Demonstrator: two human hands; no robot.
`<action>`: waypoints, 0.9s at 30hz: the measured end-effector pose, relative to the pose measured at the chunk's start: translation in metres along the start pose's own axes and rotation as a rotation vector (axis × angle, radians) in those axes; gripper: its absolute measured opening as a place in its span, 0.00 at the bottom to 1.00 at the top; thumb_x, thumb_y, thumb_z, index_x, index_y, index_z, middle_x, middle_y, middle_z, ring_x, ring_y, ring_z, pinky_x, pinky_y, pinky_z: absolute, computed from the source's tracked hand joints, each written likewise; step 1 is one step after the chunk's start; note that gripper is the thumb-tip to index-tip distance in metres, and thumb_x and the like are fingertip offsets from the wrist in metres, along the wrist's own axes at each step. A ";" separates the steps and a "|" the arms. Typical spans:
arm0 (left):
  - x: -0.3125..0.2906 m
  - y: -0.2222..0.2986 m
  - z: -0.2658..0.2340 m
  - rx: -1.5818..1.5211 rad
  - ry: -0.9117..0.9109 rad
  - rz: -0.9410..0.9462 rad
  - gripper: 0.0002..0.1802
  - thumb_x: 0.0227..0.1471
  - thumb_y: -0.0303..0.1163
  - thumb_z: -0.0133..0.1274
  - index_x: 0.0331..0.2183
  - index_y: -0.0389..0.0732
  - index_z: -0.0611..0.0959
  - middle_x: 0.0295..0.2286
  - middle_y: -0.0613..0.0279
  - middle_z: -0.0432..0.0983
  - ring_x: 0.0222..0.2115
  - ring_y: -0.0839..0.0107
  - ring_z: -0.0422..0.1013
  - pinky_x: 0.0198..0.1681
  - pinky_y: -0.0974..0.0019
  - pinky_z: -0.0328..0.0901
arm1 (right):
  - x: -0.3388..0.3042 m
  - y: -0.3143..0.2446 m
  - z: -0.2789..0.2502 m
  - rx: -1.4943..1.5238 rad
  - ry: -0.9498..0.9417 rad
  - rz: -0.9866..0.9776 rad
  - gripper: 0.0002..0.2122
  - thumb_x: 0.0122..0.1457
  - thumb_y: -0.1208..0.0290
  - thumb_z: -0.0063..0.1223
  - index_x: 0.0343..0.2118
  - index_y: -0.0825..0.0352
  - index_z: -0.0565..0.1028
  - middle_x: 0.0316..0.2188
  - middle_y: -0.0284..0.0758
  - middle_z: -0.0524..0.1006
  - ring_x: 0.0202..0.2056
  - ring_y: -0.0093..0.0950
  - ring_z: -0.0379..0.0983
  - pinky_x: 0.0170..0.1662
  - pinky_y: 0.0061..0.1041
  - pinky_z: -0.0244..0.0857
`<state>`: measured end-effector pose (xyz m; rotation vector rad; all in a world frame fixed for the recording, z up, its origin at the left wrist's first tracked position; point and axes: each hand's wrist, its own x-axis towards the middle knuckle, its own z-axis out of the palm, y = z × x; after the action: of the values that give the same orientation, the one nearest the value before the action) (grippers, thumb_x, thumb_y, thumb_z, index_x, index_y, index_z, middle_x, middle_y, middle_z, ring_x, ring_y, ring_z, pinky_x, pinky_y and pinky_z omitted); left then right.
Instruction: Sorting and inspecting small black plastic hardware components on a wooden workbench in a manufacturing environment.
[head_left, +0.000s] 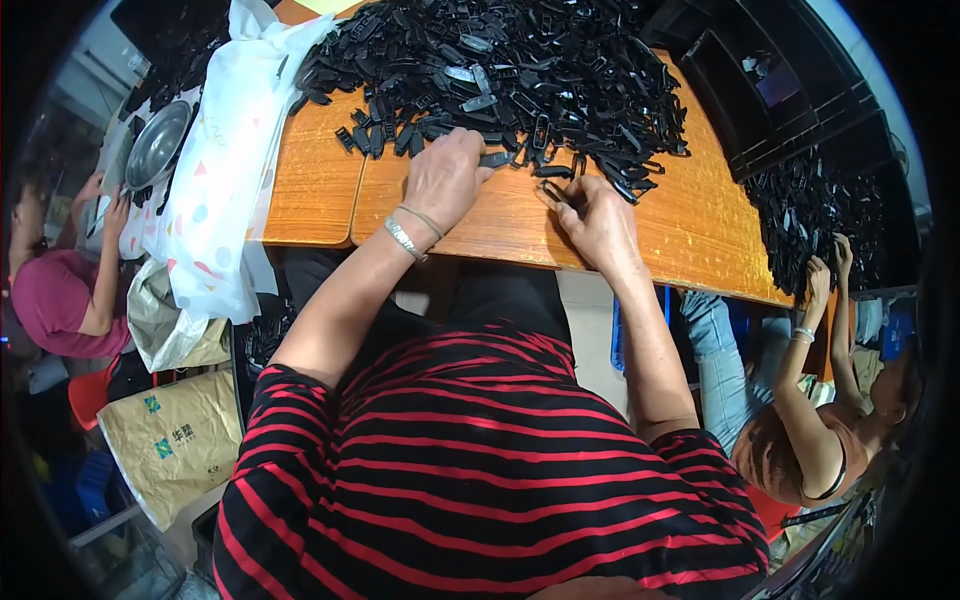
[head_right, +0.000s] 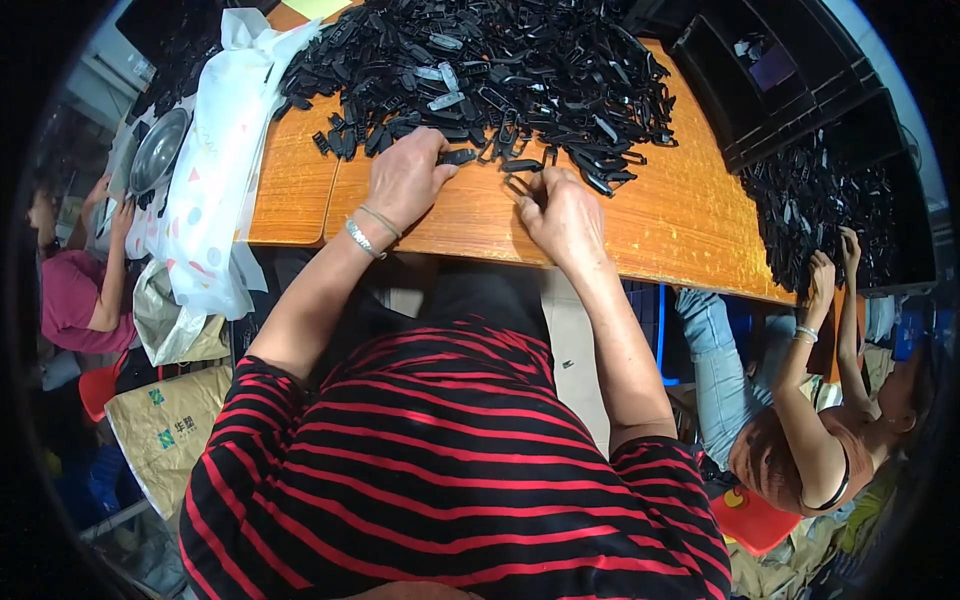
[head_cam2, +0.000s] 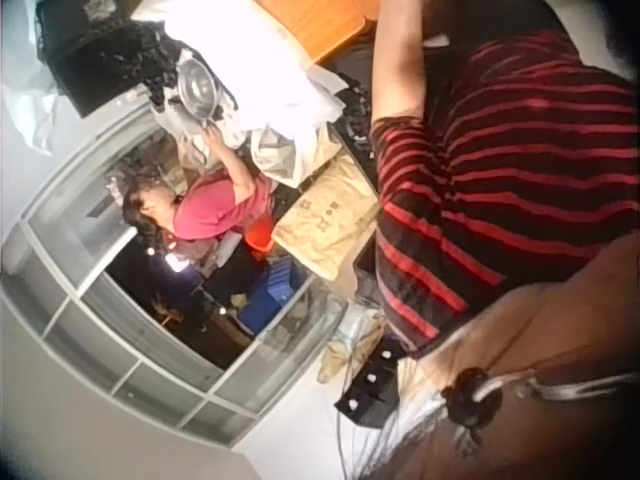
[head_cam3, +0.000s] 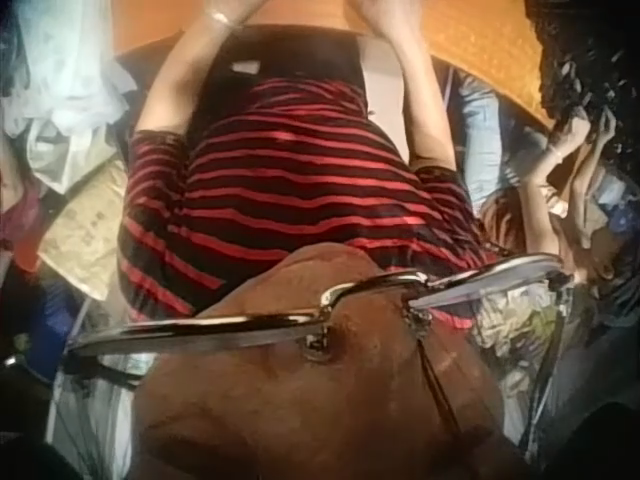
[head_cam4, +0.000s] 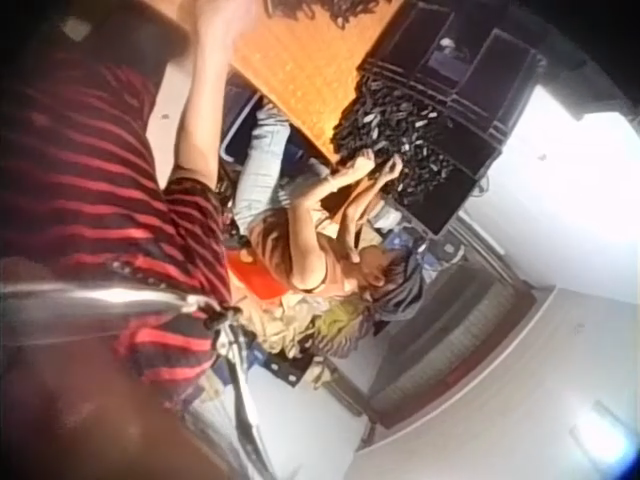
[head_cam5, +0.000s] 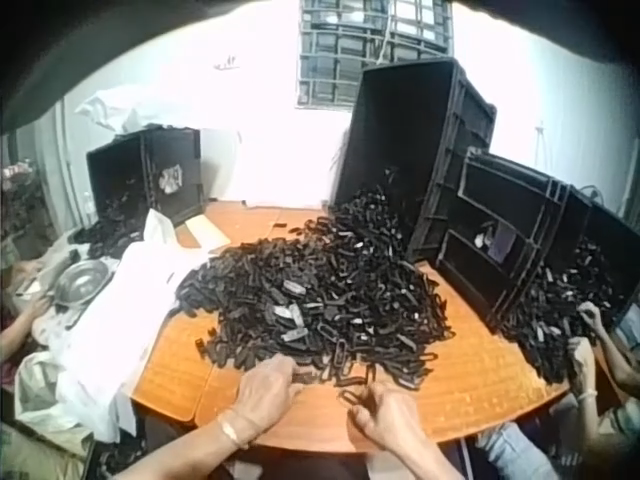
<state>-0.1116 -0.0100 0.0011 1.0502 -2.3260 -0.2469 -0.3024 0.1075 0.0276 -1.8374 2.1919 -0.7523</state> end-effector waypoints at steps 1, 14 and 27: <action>-0.003 -0.001 -0.003 -0.045 0.036 0.033 0.12 0.42 0.31 0.63 0.29 0.39 0.78 0.28 0.56 0.75 0.31 0.55 0.73 0.32 0.57 0.67 | 0.001 -0.004 0.000 0.042 0.038 -0.025 0.10 0.52 0.71 0.59 0.34 0.71 0.74 0.29 0.43 0.75 0.27 0.34 0.75 0.33 0.30 0.68; -0.035 0.020 -0.027 -1.582 0.089 -0.342 0.16 0.51 0.23 0.59 0.42 0.34 0.75 0.35 0.66 0.75 0.32 0.81 0.72 0.35 0.77 0.68 | -0.001 -0.071 0.036 0.946 0.068 0.009 0.10 0.58 0.79 0.55 0.41 0.72 0.70 0.28 0.30 0.75 0.28 0.15 0.73 0.29 0.15 0.68; -0.047 0.019 -0.042 -1.549 0.022 -0.463 0.14 0.54 0.27 0.57 0.43 0.35 0.77 0.31 0.68 0.75 0.24 0.86 0.66 0.27 0.81 0.63 | -0.012 -0.070 0.039 0.969 0.208 -0.127 0.11 0.58 0.81 0.55 0.44 0.69 0.72 0.28 0.27 0.75 0.29 0.12 0.71 0.34 0.12 0.65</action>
<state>-0.0745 0.0403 0.0226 0.6279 -1.1149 -1.7775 -0.2215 0.1010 0.0263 -1.3951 1.3461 -1.6966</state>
